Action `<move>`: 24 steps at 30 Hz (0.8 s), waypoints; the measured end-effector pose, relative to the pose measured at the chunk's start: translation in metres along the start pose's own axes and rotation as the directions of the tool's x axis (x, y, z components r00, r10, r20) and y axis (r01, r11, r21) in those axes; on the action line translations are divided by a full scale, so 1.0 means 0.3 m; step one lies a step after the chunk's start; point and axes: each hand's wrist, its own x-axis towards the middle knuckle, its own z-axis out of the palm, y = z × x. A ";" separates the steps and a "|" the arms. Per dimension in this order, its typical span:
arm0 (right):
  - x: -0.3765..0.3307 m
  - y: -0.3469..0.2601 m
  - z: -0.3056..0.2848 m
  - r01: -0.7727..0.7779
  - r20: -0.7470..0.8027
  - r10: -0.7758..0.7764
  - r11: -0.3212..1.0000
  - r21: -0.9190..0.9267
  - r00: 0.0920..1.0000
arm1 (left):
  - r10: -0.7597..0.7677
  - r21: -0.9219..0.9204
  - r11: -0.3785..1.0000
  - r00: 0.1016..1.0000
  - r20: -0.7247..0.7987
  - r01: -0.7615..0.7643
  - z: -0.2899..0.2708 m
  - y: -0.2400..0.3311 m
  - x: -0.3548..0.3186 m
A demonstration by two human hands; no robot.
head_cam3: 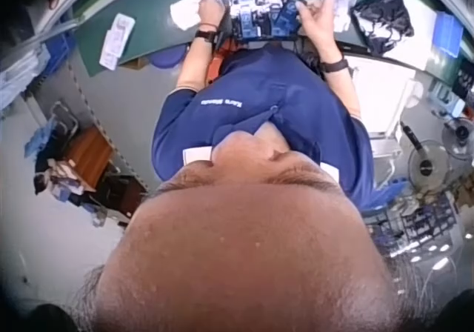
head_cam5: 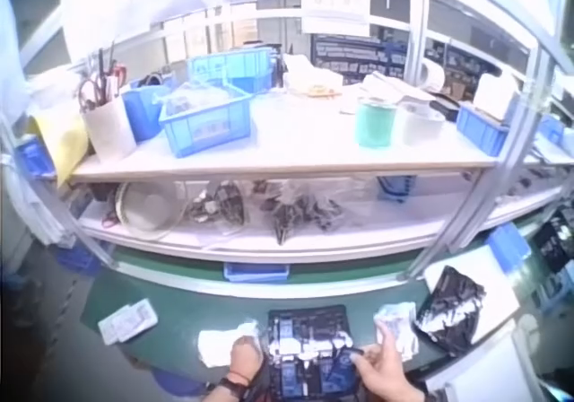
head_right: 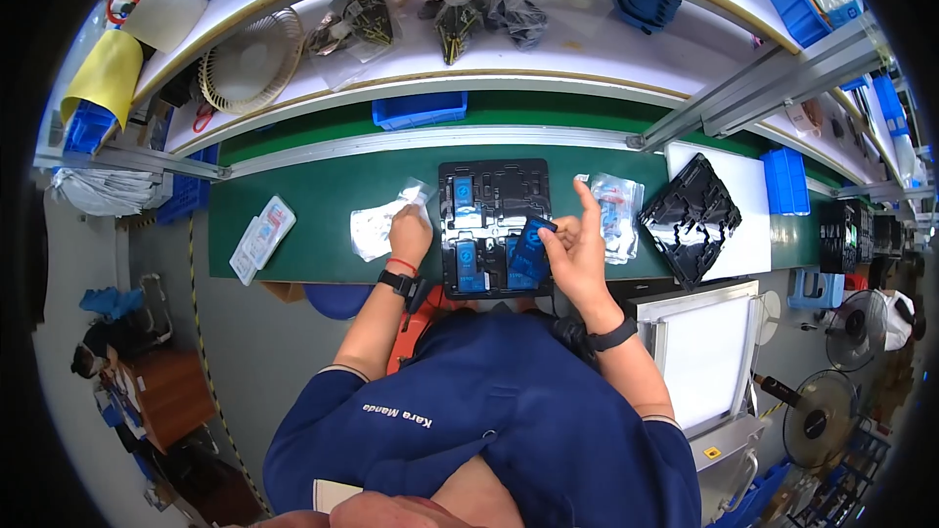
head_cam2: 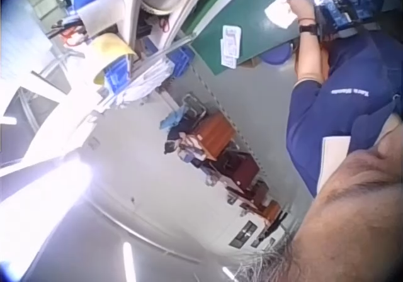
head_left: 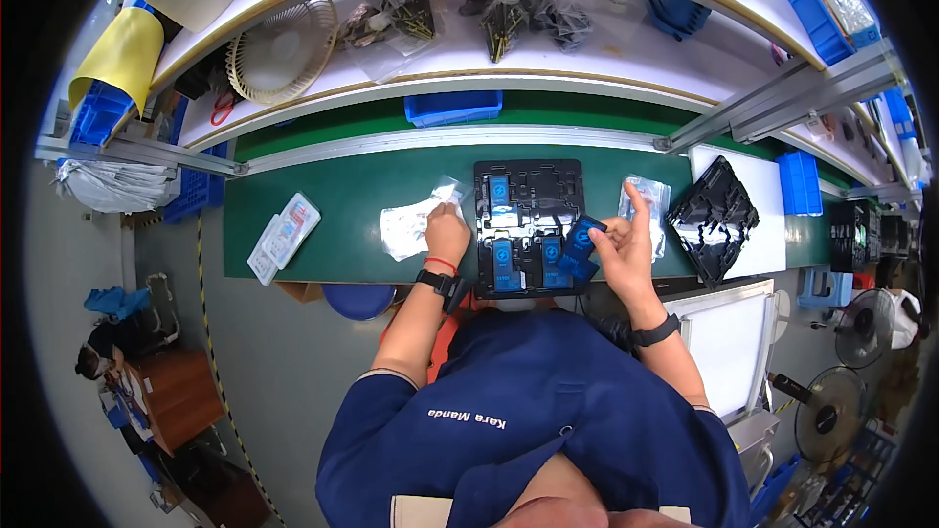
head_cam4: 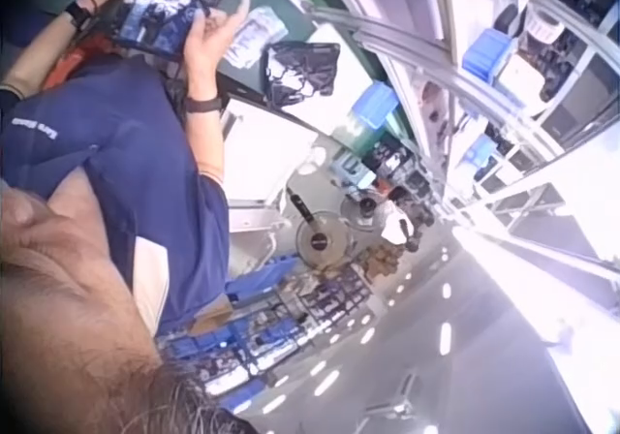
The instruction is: The recorder prepares foam packaging and then inserts electronic assemblies into protective bags and trays.
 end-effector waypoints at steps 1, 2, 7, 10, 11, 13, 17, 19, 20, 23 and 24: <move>0.004 -0.004 0.003 0.003 0.001 -0.003 1.000 0.004 1.000 | -0.008 -0.002 1.000 0.999 -0.033 0.007 -0.008 -0.014 -0.012; 0.010 -0.005 0.005 -0.003 0.006 0.003 0.999 0.032 1.000 | -0.004 0.001 1.000 0.999 -0.035 0.004 -0.032 -0.011 -0.014; 0.062 -0.061 0.022 0.070 0.013 -0.072 0.991 0.113 0.997 | -0.324 -0.581 0.750 0.941 0.095 0.317 -0.218 0.031 -0.004; 0.102 -0.123 0.047 0.151 0.010 -0.155 0.973 0.173 0.988 | -0.283 -0.888 0.288 0.918 0.278 0.358 -0.357 0.162 -0.011; 0.111 -0.152 0.064 0.180 -0.001 -0.185 0.957 0.229 0.983 | -0.236 -0.895 0.320 0.941 0.244 0.312 -0.382 0.194 -0.022; 0.131 -0.175 0.082 0.264 -0.017 -0.269 0.929 0.261 0.963 | -0.176 -0.849 0.461 0.964 0.198 0.258 -0.429 0.252 -0.041; 0.155 -0.165 0.094 0.443 -0.018 -0.444 0.890 0.105 0.896 | 0.155 -0.644 0.729 0.973 -0.173 -0.231 -0.469 0.337 -0.055; 0.150 -0.176 0.093 0.425 0.012 -0.429 0.898 0.118 0.903 | 0.211 -0.620 0.736 0.963 -0.170 -0.271 -0.485 0.362 -0.057; 0.146 -0.180 0.094 0.403 0.046 -0.412 0.906 0.133 0.910 | 0.262 -0.595 0.742 0.951 -0.164 -0.308 -0.491 0.368 -0.058; 0.140 -0.186 0.095 0.314 0.037 -0.337 0.907 0.280 0.941 | 0.234 -0.715 0.684 0.972 0.027 -0.144 -0.479 0.371 -0.067; 0.139 -0.188 0.096 0.248 0.014 -0.277 0.879 0.407 0.961 | 0.188 -0.799 0.600 0.963 0.195 0.044 -0.474 0.375 -0.070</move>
